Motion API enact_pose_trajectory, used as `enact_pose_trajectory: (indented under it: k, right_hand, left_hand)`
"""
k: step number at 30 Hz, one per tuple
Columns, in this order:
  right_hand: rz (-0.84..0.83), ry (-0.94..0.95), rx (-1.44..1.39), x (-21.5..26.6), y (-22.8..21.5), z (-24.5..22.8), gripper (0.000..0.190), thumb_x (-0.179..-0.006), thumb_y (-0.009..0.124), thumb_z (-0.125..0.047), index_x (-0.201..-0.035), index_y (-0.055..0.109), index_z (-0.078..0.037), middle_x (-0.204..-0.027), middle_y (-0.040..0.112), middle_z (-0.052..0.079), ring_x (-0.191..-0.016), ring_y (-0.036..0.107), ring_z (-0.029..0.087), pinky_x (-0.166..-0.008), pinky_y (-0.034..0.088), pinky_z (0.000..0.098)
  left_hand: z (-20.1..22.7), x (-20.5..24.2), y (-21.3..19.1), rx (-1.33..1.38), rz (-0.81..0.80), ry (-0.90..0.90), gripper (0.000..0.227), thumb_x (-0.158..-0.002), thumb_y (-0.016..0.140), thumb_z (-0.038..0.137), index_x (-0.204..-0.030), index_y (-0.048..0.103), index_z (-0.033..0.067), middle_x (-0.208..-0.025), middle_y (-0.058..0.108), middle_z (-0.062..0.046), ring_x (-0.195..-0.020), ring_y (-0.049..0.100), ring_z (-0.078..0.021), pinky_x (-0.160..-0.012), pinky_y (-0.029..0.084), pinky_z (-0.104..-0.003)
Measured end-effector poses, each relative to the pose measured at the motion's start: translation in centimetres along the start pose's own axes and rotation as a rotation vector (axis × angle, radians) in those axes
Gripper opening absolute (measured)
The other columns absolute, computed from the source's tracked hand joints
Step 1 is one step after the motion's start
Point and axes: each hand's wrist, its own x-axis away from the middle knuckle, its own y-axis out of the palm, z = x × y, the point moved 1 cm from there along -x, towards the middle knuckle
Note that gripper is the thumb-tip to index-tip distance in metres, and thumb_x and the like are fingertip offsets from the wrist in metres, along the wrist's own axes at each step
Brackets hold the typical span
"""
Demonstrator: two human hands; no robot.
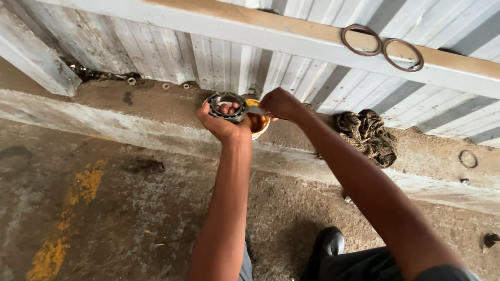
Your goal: Greasing a metal ball bearing by hand using grease from a container and a small tool.
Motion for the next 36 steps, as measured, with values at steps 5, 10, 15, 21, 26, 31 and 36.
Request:
enact_pose_trajectory:
  k: [5,10,15,21,26,31,36]
  right_hand:
    - [0.042,0.012,-0.154,7.1,-3.7,-1.2,0.024,-0.094,0.066,-0.012,-0.114,0.075,-0.002,-0.094,0.078,0.013,-0.071,0.071,0.017,-0.067,0.061,0.0312]
    - [0.133,0.033,-0.421,16.0,-6.0,-2.6,0.029,-0.094,0.066,-0.011,-0.121,0.072,-0.001,-0.096,0.076,0.012,-0.075,0.067,0.016,-0.069,0.055,0.0306]
    - [0.183,-0.124,-1.215,22.0,-7.3,-2.4,0.025,-0.092,0.064,-0.001,-0.116,0.066,0.001,-0.093,0.069,0.007,-0.079,0.062,0.014,-0.07,0.052,0.0253]
    - [0.191,-0.37,-1.685,25.1,-6.7,-1.1,0.026,-0.092,0.069,-0.003,-0.117,0.063,0.001,-0.089,0.064,0.004,-0.077,0.057,0.012,-0.07,0.049,0.0228]
    - [0.273,-0.341,-1.618,25.3,-6.4,-1.0,0.027,-0.089,0.068,-0.009,-0.113,0.062,-0.001,-0.085,0.059,0.002,-0.073,0.052,0.011,-0.067,0.045,0.0236]
    - [0.219,-0.328,-1.668,25.8,-5.5,-0.3,0.026,-0.087,0.063,-0.016,-0.108,0.064,0.0,-0.079,0.051,0.0,-0.069,0.046,0.011,-0.062,0.042,0.0251]
    - [0.119,-0.442,-1.708,26.2,-4.8,-0.4,0.018,-0.093,0.058,-0.015,-0.102,0.065,0.0,-0.075,0.048,0.001,-0.063,0.042,0.012,-0.054,0.039,0.0262]
  left_hand:
    - [-0.7,-0.8,-0.8,-0.031,-0.073,0.02,0.033,-0.092,0.047,0.043,-0.082,0.05,0.0119,-0.064,0.044,0.0,-0.059,0.044,-0.0152,-0.06,0.045,-0.034]
    - [-3.0,0.4,-1.4,0.044,-0.231,-0.049,0.031,-0.094,0.047,0.038,-0.08,0.049,0.0106,-0.062,0.042,0.0,-0.057,0.042,-0.0152,-0.057,0.043,-0.035]
    - [-6.5,4.4,-2.8,-0.115,-0.332,-0.152,0.024,-0.093,0.051,0.033,-0.078,0.051,0.0131,-0.064,0.044,0.001,-0.059,0.045,-0.0143,-0.059,0.045,-0.033]
    - [-9.0,9.5,-4.2,-0.254,-0.3,-0.252,0.019,-0.093,0.053,0.029,-0.083,0.055,0.0133,-0.067,0.045,0.003,-0.061,0.044,-0.0119,-0.062,0.046,-0.032]
    - [-9.1,10.1,-4.5,-0.251,-0.36,-0.332,0.022,-0.09,0.054,0.029,-0.076,0.046,0.0144,-0.063,0.041,0.003,-0.058,0.041,-0.0121,-0.059,0.045,-0.034]
    - [-8.2,10.2,-4.4,-0.282,-0.378,-0.372,0.025,-0.089,0.054,0.032,-0.076,0.044,0.014,-0.063,0.04,0.002,-0.058,0.04,-0.0131,-0.062,0.046,-0.033]
    - [-8.6,11.6,-4.3,-0.315,-0.436,-0.425,0.029,-0.089,0.054,0.036,-0.074,0.041,0.014,-0.062,0.039,0.002,-0.059,0.038,-0.0142,-0.063,0.042,-0.033]
